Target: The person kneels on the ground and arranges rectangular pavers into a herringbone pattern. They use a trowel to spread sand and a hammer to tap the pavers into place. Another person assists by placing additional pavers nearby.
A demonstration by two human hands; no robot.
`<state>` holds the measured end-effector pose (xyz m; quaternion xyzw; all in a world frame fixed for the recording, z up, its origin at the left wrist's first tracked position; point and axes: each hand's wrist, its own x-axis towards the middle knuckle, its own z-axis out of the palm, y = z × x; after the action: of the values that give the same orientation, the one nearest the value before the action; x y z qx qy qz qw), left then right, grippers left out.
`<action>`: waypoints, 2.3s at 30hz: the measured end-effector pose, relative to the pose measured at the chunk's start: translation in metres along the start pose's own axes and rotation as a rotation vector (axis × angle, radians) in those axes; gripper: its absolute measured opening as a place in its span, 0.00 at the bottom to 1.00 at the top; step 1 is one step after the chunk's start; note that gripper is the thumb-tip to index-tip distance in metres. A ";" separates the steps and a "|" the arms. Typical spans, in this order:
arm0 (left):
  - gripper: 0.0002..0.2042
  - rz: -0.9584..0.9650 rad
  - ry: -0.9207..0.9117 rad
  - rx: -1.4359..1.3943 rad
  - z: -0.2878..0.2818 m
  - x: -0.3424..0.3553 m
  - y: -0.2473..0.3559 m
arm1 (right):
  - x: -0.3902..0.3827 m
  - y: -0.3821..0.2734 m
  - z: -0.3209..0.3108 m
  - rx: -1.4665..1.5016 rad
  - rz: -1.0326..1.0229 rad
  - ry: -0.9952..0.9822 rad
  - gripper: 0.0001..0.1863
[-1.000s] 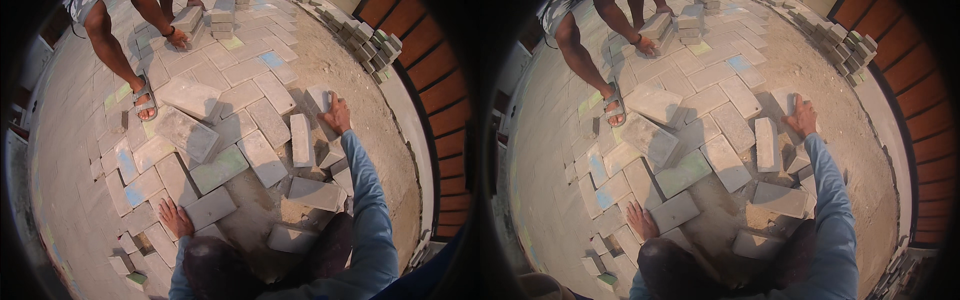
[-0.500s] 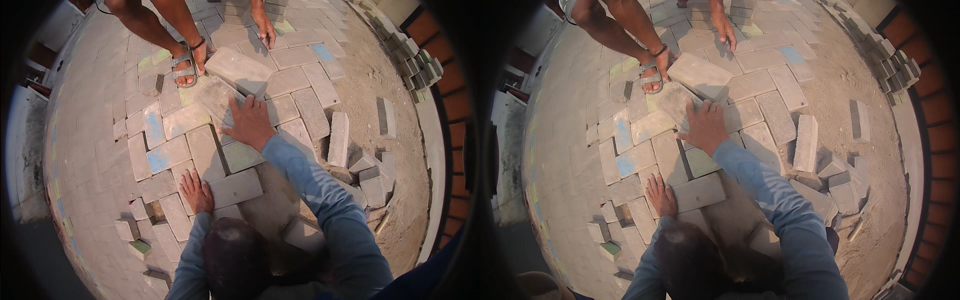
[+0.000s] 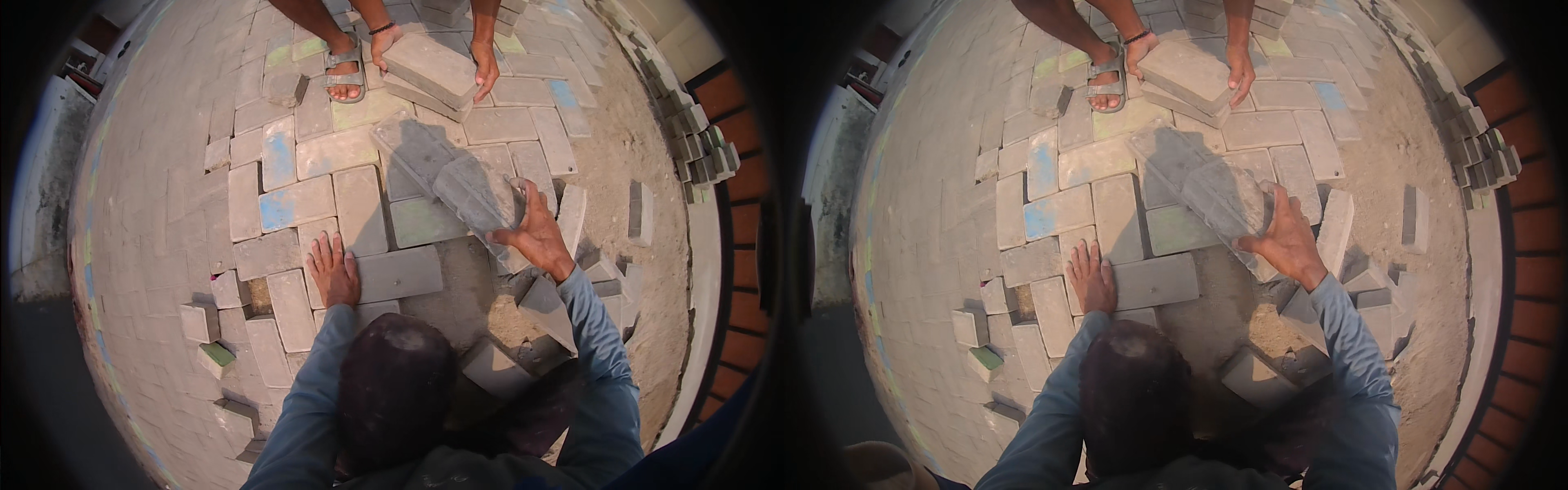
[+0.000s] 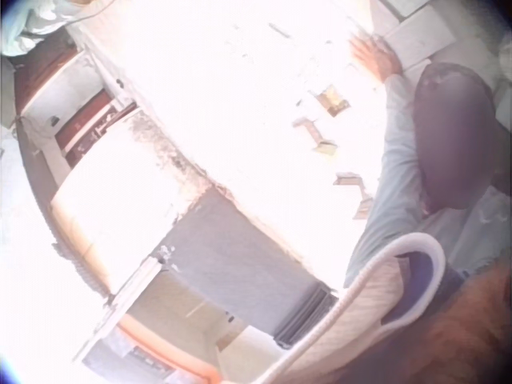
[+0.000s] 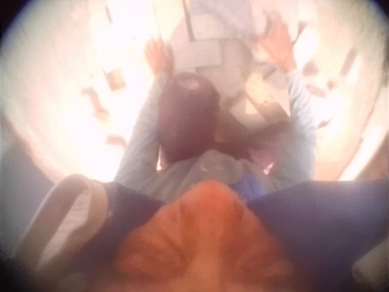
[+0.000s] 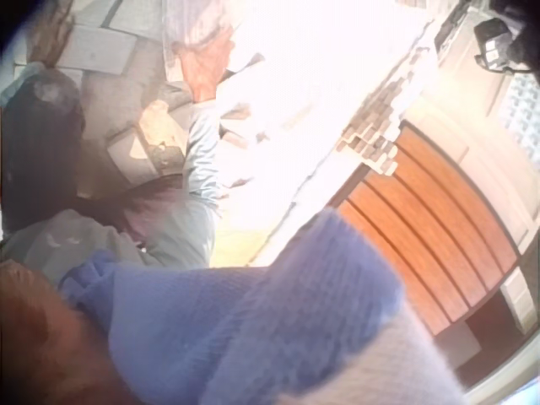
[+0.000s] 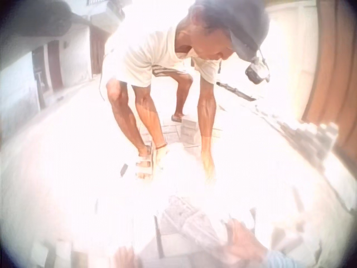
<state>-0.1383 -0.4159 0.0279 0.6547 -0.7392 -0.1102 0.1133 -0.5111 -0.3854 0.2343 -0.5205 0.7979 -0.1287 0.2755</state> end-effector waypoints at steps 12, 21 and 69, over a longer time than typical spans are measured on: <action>0.28 0.009 -0.018 0.026 0.003 -0.001 0.002 | 0.004 0.273 -0.135 -0.808 0.373 0.643 0.46; 0.28 -0.006 -0.025 0.041 -0.003 -0.003 -0.005 | 0.129 -0.038 0.048 -0.412 -0.309 0.184 0.48; 0.27 0.173 0.093 0.015 0.003 -0.004 -0.007 | 0.013 0.045 0.176 0.003 -0.021 0.340 0.24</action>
<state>-0.1321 -0.4128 0.0230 0.5935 -0.7878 -0.0640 0.1518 -0.4489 -0.3639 0.0646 -0.4992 0.8272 -0.2192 0.1358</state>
